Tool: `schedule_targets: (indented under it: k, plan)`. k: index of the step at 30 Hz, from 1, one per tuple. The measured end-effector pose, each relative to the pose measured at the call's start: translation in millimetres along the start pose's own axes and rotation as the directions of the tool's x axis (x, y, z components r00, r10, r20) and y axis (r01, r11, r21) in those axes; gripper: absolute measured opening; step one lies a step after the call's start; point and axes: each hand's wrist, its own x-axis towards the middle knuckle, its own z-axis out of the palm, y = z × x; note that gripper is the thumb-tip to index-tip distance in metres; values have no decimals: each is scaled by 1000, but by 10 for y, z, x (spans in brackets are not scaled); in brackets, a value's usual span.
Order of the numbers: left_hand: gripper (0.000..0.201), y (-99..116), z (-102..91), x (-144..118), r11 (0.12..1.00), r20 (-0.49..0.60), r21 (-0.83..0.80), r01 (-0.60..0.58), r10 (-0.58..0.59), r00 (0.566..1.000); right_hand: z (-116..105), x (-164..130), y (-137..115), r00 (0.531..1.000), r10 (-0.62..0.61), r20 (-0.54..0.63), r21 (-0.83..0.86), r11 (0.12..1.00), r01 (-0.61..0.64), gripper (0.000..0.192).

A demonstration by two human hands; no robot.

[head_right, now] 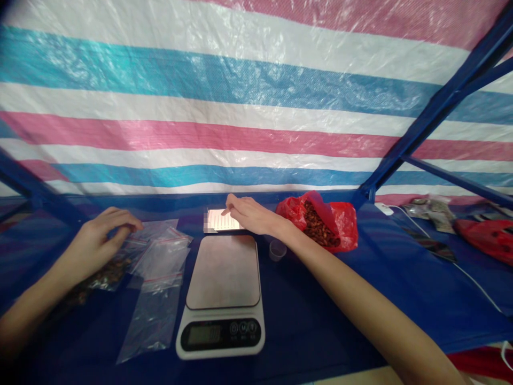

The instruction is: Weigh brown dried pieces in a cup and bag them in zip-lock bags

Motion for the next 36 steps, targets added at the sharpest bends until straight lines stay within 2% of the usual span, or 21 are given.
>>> schedule_targets:
  k: [4,12,16,24,30,36]
  plan:
    - [31,-18,20,-5,1000,2,6,-5,5,1000,30,-1,1,998,-4,64,94,996,-2,14]
    - [30,21,-18,10,999,15,1,36,-36,999,-94,-23,91,1000,4,25,191,982,-9,10]
    - [30,35,-29,13,999,12,-5,40,-40,999,-104,-19,105,1000,9,12,172,985,-11,8]
    - [30,24,-28,9,999,18,0,32,-32,999,-30,-14,56,998,5,58,135,991,-13,11]
    - [31,32,-28,8,1000,16,6,19,-20,1000,-74,-22,172,999,-38,1,156,987,37,10]
    - [29,25,-26,4,1000,13,-3,22,-22,1000,-63,-22,119,1000,0,12,76,997,-1,11]
